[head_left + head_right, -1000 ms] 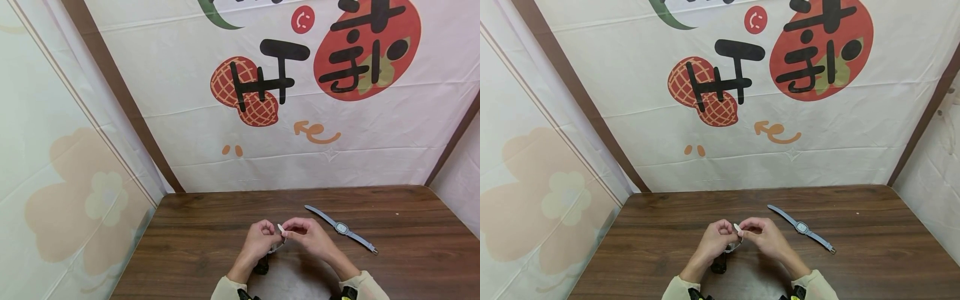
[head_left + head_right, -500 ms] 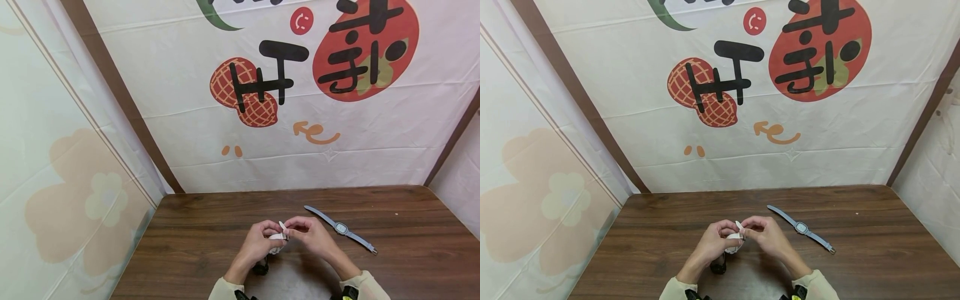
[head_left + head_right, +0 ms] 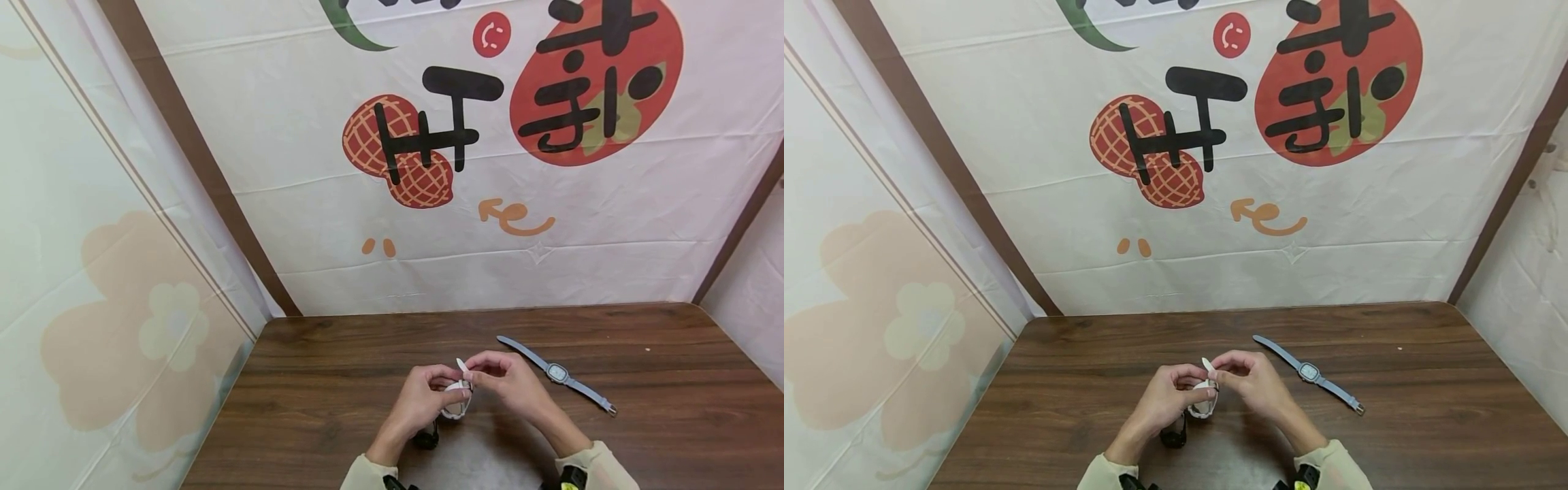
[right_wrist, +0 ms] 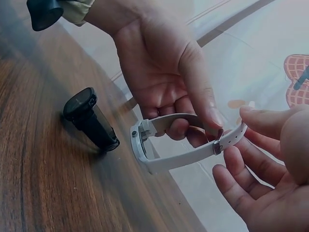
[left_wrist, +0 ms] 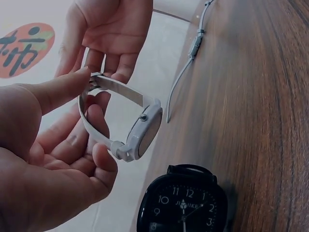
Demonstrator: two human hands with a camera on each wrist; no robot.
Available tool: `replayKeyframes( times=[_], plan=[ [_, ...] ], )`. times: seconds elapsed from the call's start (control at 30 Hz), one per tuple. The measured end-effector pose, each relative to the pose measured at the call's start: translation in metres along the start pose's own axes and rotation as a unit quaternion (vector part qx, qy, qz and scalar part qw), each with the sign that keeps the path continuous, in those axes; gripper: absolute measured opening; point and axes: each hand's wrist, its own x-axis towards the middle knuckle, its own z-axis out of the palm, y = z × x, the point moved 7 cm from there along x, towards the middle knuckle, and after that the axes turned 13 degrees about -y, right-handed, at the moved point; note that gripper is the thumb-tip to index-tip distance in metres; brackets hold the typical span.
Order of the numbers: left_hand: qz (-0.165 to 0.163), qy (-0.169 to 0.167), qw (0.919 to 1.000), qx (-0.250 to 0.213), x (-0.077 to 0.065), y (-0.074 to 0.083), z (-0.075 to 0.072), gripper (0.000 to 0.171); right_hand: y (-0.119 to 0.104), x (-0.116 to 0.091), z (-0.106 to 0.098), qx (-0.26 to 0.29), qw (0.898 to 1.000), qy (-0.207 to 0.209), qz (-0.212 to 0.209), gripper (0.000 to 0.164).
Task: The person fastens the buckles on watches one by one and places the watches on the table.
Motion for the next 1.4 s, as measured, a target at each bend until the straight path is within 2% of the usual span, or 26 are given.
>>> replayKeyframes(
  times=[0.17, 0.4, 0.7, 1.1, 1.3, 1.4],
  plan=[
    [0.01, -0.007, 0.9999, -0.002, -0.0011, 0.0007, -0.0004, 0.019, -0.0009, -0.0002, 0.0008, 0.021, 1.0, -0.004, 0.0, 0.021],
    [0.008, -0.017, 0.9998, 0.005, -0.0019, 0.001, -0.0007, 0.019, -0.002, -0.0001, 0.0015, 0.045, 0.999, -0.013, -0.002, 0.028],
    [-0.001, -0.022, 0.9995, 0.024, -0.0021, 0.001, 0.0003, 0.018, -0.0037, -0.0014, 0.0019, 0.058, 0.998, -0.018, -0.009, 0.023],
    [0.003, -0.017, 0.9991, 0.04, -0.0021, 0.0044, 0.0027, 0.014, -0.0007, 0.0008, 0.0089, 0.062, 0.998, -0.027, 0.015, 0.022],
    [-0.01, -0.004, 0.9976, 0.068, -0.0027, 0.0019, -0.0003, 0.018, 0.0006, -0.0016, 0.0054, 0.063, 0.998, -0.014, -0.005, 0.017],
    [-0.011, -0.006, 0.9973, 0.073, -0.0031, 0.0015, -0.001, 0.017, 0.002, -0.002, 0.0063, 0.065, 0.997, -0.025, -0.013, 0.015]
  ],
)
